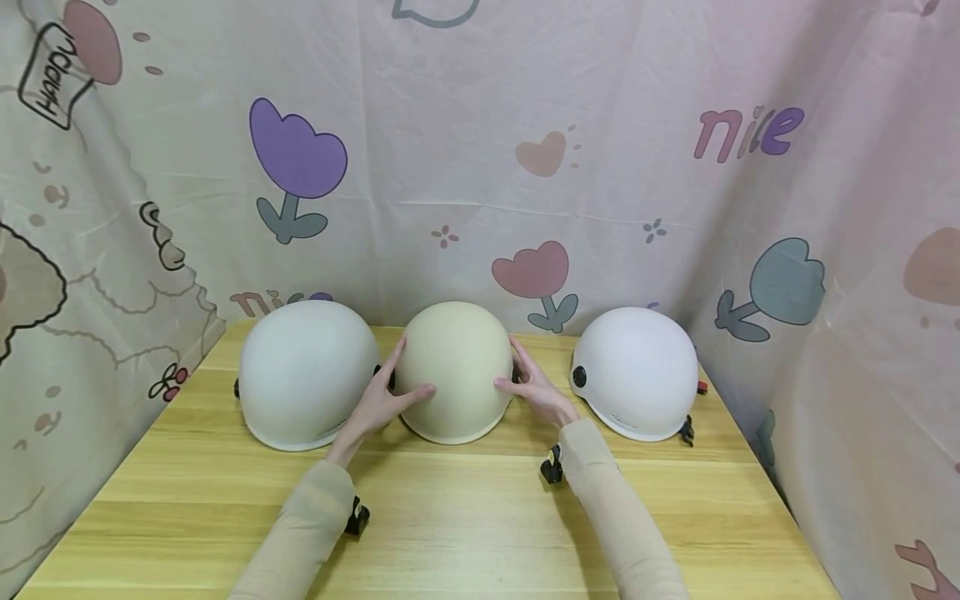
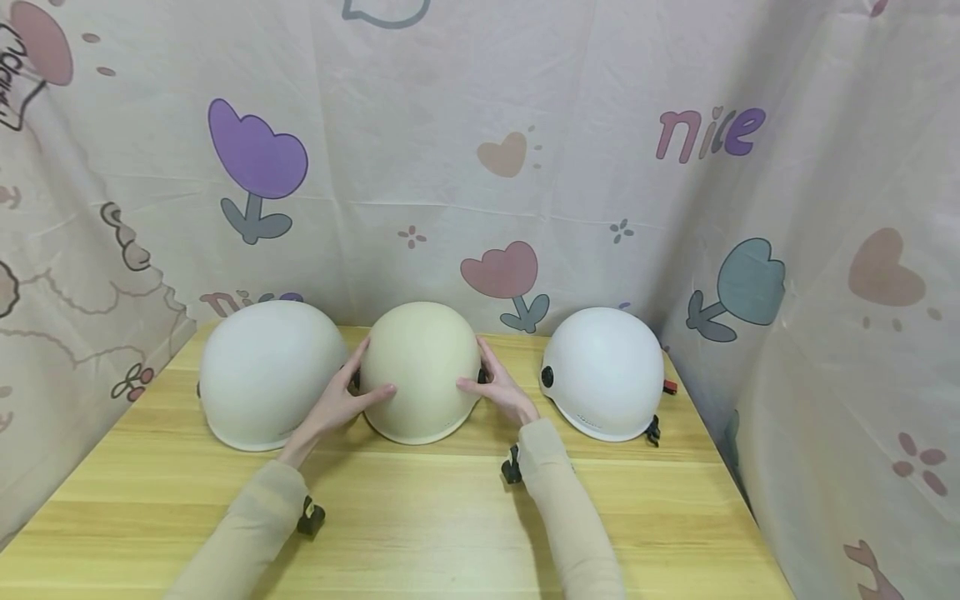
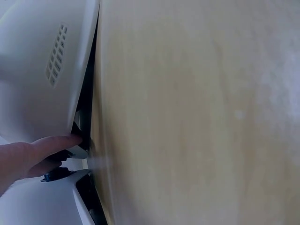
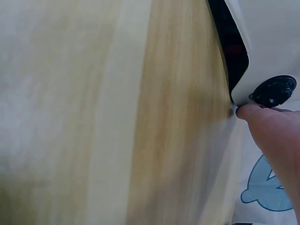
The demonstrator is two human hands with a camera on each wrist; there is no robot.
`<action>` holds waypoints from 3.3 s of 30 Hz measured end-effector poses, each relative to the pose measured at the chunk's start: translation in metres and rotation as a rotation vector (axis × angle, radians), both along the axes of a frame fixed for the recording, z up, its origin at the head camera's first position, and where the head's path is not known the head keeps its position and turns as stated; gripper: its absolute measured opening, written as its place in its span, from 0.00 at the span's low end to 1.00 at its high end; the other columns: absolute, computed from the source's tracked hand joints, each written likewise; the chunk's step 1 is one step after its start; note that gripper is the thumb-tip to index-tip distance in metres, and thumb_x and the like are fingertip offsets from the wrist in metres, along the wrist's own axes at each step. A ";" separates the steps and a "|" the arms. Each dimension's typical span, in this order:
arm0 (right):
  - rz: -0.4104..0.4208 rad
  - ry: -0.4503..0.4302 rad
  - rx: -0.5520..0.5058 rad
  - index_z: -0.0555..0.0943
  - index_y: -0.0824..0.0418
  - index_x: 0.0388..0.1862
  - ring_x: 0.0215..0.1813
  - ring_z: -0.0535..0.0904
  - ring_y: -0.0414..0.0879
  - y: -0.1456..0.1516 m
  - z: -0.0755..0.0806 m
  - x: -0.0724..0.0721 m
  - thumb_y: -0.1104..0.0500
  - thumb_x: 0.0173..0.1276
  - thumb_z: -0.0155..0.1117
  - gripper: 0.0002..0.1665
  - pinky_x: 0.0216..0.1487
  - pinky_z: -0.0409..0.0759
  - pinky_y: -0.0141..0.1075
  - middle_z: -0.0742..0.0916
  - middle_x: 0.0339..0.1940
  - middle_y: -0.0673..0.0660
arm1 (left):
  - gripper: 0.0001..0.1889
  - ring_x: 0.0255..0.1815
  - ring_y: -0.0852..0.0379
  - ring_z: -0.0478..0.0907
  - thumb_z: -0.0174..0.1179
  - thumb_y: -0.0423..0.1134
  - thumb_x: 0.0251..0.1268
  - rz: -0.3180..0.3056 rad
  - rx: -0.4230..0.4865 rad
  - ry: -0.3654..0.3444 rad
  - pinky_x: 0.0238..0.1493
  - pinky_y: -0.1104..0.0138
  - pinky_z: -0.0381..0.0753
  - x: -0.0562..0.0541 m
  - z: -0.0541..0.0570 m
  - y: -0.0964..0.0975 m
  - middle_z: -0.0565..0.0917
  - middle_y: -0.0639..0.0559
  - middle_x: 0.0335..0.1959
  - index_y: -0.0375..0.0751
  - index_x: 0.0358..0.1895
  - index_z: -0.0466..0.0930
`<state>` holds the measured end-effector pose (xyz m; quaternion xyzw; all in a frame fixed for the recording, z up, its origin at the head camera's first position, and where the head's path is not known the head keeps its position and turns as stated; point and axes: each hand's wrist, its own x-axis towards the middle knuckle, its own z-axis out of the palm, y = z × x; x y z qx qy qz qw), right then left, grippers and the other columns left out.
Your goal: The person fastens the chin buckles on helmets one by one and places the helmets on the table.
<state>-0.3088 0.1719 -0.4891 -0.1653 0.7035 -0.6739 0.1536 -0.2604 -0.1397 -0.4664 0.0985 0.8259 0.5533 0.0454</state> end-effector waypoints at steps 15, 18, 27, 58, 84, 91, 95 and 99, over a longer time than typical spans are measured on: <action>0.013 0.009 0.009 0.38 0.46 0.85 0.86 0.41 0.57 0.002 -0.001 -0.001 0.65 0.70 0.64 0.58 0.84 0.38 0.55 0.53 0.84 0.64 | 0.54 0.83 0.32 0.46 0.69 0.56 0.61 0.013 -0.015 -0.018 0.74 0.33 0.58 0.002 0.002 0.002 0.42 0.46 0.85 0.76 0.80 0.35; 0.014 0.015 0.012 0.38 0.47 0.85 0.86 0.41 0.57 0.002 -0.001 -0.002 0.65 0.71 0.63 0.57 0.84 0.38 0.55 0.53 0.84 0.64 | 0.54 0.83 0.32 0.46 0.69 0.56 0.61 0.014 -0.020 -0.014 0.74 0.33 0.58 0.002 0.003 0.002 0.42 0.46 0.85 0.76 0.80 0.36; 0.015 0.016 0.025 0.38 0.46 0.85 0.86 0.40 0.56 0.002 -0.001 -0.001 0.65 0.71 0.62 0.57 0.84 0.38 0.56 0.51 0.85 0.62 | 0.54 0.83 0.31 0.45 0.68 0.57 0.62 0.011 -0.030 -0.011 0.74 0.32 0.57 0.003 0.003 0.001 0.42 0.43 0.85 0.72 0.81 0.34; -0.123 0.038 0.092 0.40 0.38 0.84 0.85 0.38 0.63 0.000 0.015 0.021 0.53 0.68 0.69 0.59 0.83 0.42 0.58 0.42 0.86 0.62 | 0.54 0.82 0.32 0.49 0.68 0.56 0.62 0.027 -0.025 0.026 0.72 0.31 0.60 0.020 0.012 0.003 0.44 0.46 0.85 0.76 0.80 0.34; -0.170 0.228 0.054 0.49 0.52 0.83 0.84 0.46 0.63 0.012 0.049 0.067 0.61 0.70 0.67 0.51 0.84 0.46 0.56 0.55 0.84 0.63 | 0.52 0.83 0.33 0.46 0.70 0.52 0.60 0.126 0.000 0.153 0.73 0.29 0.53 0.053 0.027 0.020 0.48 0.43 0.84 0.56 0.82 0.45; -0.223 0.316 0.077 0.52 0.62 0.82 0.82 0.53 0.66 0.028 0.053 0.077 0.67 0.71 0.63 0.46 0.82 0.48 0.59 0.60 0.81 0.68 | 0.51 0.83 0.34 0.47 0.70 0.49 0.61 0.115 0.046 0.167 0.74 0.32 0.56 0.066 0.032 0.026 0.49 0.42 0.84 0.48 0.82 0.46; -0.250 0.352 0.100 0.52 0.64 0.81 0.82 0.53 0.66 0.039 0.056 0.081 0.68 0.71 0.62 0.45 0.82 0.47 0.60 0.60 0.81 0.69 | 0.49 0.82 0.36 0.49 0.70 0.47 0.62 0.103 0.086 0.170 0.74 0.33 0.57 0.071 0.029 0.033 0.52 0.43 0.83 0.47 0.81 0.48; -0.285 0.371 0.159 0.53 0.64 0.81 0.82 0.53 0.64 0.054 0.061 0.086 0.66 0.72 0.63 0.44 0.82 0.49 0.58 0.60 0.81 0.67 | 0.47 0.82 0.38 0.53 0.69 0.47 0.63 0.095 0.104 0.164 0.77 0.37 0.57 0.076 0.025 0.044 0.56 0.42 0.82 0.49 0.81 0.50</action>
